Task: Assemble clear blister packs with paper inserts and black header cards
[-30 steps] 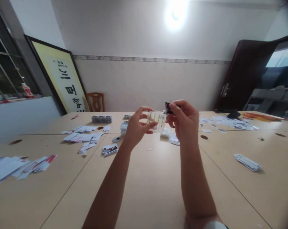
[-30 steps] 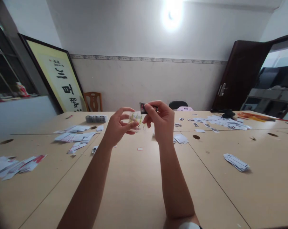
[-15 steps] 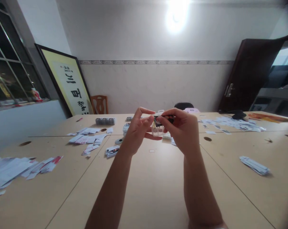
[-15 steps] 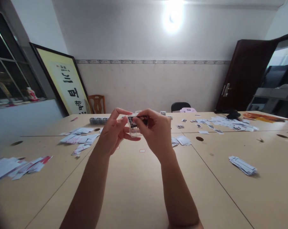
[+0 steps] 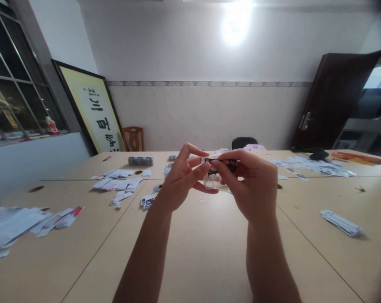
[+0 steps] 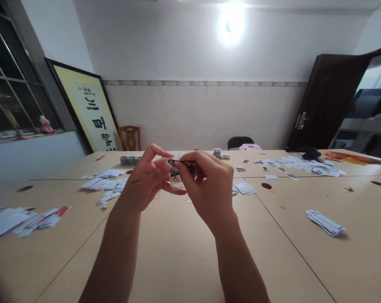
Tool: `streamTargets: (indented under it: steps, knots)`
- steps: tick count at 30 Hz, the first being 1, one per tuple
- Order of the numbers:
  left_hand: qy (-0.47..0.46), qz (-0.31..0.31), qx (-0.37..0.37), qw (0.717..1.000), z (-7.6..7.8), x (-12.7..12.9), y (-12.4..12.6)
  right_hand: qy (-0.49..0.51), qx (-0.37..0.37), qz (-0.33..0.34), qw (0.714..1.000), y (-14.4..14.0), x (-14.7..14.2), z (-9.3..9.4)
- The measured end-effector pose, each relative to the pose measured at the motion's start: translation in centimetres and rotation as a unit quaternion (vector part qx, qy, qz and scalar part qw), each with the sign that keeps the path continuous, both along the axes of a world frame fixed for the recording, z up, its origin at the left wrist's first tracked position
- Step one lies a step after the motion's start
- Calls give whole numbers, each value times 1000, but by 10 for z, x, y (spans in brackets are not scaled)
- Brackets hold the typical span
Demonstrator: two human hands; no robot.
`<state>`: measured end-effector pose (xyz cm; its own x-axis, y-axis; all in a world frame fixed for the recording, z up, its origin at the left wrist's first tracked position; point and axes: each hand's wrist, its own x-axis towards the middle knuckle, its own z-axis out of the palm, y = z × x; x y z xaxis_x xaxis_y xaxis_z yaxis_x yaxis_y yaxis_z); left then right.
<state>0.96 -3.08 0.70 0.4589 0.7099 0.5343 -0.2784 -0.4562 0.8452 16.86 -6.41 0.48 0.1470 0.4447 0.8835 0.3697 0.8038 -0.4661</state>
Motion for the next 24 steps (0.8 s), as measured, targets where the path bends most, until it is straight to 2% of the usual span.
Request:
streamTargets:
  steps: [24]
  knots:
    - [-39,-39,18,998,-2,0,0,6,-3,4,1000,-5,-1,2]
